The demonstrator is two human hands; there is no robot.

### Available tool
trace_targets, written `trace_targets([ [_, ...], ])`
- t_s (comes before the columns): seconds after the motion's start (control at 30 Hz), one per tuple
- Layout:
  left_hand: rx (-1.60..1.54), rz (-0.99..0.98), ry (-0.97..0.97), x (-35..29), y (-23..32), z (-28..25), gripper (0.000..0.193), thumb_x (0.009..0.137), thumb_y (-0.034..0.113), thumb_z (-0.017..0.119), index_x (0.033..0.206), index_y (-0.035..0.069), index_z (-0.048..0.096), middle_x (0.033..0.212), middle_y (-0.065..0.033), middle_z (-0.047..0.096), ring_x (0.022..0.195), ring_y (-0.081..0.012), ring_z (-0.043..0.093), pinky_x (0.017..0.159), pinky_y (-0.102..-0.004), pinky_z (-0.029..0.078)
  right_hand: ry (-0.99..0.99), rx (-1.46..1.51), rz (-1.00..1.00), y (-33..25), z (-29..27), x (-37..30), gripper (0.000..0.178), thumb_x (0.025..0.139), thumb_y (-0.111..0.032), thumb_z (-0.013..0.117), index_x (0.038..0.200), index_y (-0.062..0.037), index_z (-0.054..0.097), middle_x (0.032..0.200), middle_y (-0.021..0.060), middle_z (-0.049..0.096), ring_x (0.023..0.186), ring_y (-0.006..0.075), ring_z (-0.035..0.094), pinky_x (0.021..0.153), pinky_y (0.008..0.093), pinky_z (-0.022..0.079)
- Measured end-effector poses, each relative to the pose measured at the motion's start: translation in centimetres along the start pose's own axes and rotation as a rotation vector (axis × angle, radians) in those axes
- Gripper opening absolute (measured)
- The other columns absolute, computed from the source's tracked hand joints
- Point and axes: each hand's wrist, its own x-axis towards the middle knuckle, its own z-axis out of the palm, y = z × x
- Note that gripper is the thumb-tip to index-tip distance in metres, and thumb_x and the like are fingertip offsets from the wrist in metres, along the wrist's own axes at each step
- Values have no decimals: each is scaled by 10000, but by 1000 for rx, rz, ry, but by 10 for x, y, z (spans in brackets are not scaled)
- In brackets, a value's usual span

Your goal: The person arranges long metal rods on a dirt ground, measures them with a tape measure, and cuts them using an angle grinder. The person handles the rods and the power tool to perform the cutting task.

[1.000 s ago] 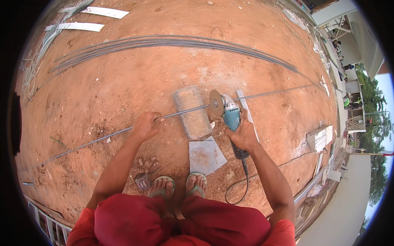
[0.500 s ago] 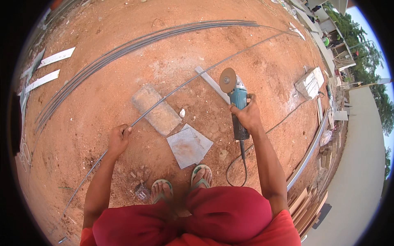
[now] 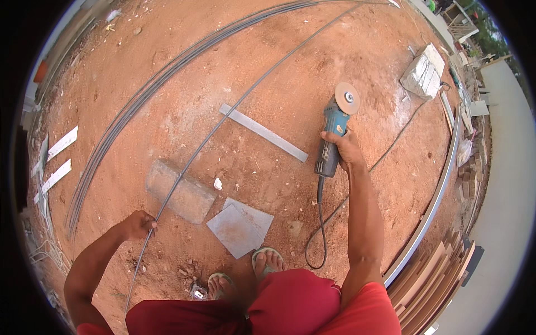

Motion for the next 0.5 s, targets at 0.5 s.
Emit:
trace_targets([
  [0.5,-412,117,368,1,-19,59,267,1036,147,531,910,-35,680,668,-68,627,622,-171,622,607,-331,532,367,-218,-189,41,-16,27,577,688,-256,860,1122,85,691,943,142,734,808,204,688,739,357,554],
])
